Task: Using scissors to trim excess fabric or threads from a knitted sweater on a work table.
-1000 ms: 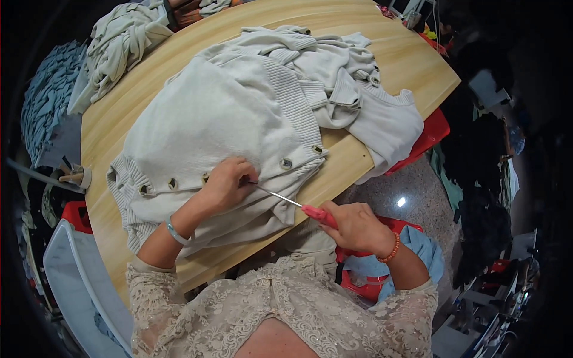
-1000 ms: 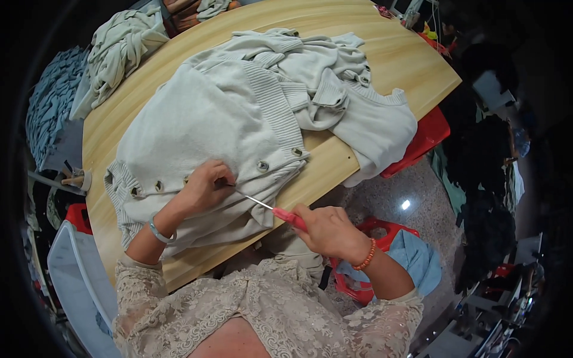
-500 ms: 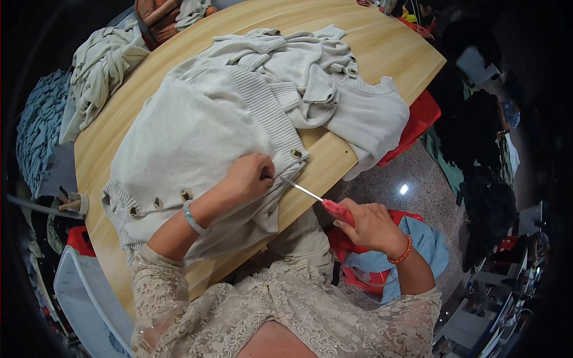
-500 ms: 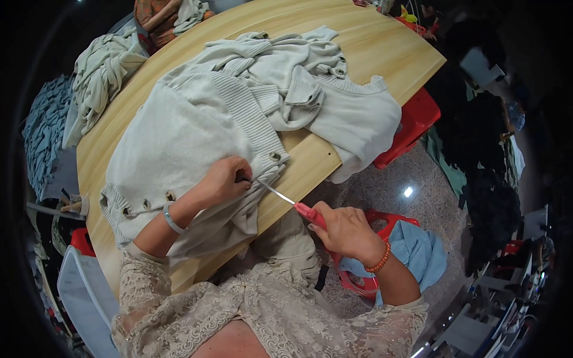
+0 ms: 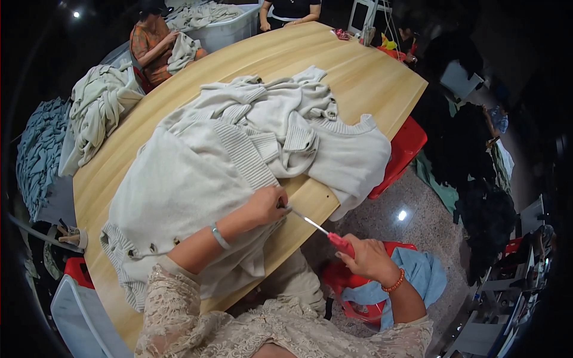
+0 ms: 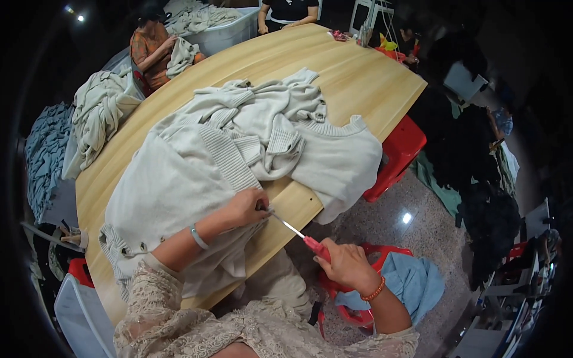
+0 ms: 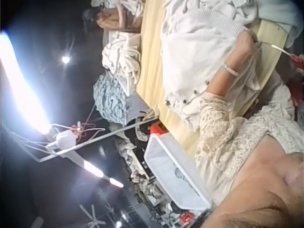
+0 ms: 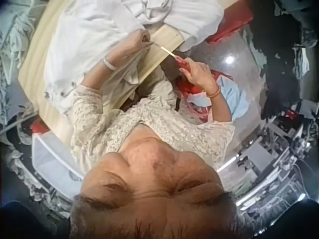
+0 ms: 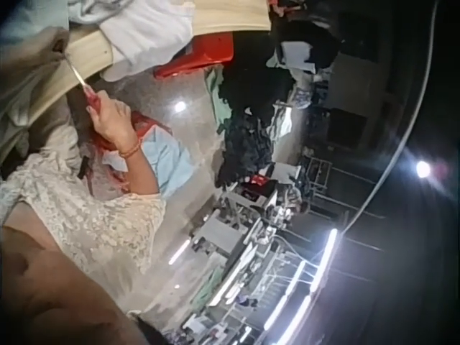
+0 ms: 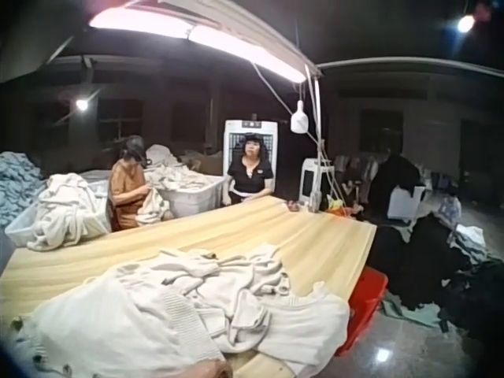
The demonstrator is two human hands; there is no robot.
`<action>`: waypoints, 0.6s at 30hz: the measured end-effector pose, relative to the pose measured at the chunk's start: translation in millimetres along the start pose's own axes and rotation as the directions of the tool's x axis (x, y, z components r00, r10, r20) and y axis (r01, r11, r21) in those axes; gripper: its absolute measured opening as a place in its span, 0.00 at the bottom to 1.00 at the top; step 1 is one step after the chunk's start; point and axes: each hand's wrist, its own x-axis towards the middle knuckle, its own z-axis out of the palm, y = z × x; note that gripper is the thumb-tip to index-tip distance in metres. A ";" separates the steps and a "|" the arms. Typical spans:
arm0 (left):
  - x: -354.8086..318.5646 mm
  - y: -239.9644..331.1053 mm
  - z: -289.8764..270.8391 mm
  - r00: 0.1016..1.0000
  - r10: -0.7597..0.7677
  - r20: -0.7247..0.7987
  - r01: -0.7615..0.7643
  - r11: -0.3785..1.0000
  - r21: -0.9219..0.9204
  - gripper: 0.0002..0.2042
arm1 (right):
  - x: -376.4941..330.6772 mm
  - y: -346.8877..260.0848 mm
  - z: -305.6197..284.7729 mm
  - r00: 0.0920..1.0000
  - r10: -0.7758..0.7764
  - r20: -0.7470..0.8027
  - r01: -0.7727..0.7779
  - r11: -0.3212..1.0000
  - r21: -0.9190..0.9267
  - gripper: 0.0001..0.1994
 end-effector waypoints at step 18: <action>4.2 9.5 -39.1 0.995 0.080 0.051 -0.062 0.954 -0.293 0.13 | 241.9 96.4 -89.3 0.764 0.246 -0.596 -0.262 0.963 0.062 0.21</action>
